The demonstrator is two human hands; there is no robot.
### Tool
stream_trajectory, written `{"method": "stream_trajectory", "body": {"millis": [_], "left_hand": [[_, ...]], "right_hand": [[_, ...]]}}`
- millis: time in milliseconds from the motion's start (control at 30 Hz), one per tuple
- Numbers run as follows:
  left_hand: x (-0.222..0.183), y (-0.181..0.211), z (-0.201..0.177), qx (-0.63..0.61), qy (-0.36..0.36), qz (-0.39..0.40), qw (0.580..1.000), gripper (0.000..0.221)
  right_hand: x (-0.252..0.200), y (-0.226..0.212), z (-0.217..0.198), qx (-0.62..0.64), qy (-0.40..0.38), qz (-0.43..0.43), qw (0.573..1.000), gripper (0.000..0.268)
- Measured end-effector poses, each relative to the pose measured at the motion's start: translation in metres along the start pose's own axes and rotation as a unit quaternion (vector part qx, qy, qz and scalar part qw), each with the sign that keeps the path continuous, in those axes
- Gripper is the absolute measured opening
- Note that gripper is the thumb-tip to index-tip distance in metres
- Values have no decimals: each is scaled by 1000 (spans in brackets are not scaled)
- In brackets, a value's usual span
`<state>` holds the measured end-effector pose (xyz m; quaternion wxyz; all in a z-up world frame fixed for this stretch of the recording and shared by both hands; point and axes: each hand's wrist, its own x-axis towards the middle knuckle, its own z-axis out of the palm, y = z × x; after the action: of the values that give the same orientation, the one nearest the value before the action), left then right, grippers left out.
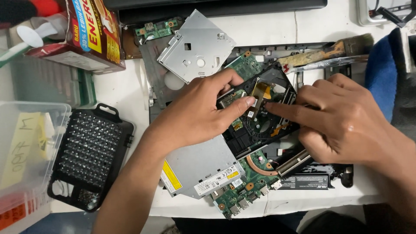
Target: Assembling internal laptop components by positioning a drive, connecting ribbon cables, and securing parts with a screwdriver.
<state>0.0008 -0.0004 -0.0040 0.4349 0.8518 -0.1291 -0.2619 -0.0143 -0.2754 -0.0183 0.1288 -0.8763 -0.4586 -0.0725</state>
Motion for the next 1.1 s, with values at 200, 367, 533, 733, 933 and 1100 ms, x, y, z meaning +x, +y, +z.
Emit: {"method": "stream_trajectory", "body": {"millis": [200, 367, 533, 733, 933, 1100], "left_hand": [[0, 1, -1, 3, -7, -6, 1000, 40], [0, 2, 1, 2, -5, -18, 1000, 44], [1, 3, 1, 4, -5, -33, 999, 43], [1, 5, 1, 7, -10, -35, 999, 45], [-1, 4, 0, 7, -11, -20, 1000, 44], [0, 10, -1, 12, -26, -67, 997, 42]], "right_hand": [[-5, 9, 4, -52, -13, -30, 998, 47], [-13, 26, 0, -108, -16, 33, 993, 49], [-14, 26, -1, -129, 2, 44, 991, 48], [1, 14, -6, 11, -38, 12, 999, 54], [-4, 16, -3, 51, -38, -37, 997, 39], [-12, 24, -10, -106, -44, 83, 990, 52]]}}
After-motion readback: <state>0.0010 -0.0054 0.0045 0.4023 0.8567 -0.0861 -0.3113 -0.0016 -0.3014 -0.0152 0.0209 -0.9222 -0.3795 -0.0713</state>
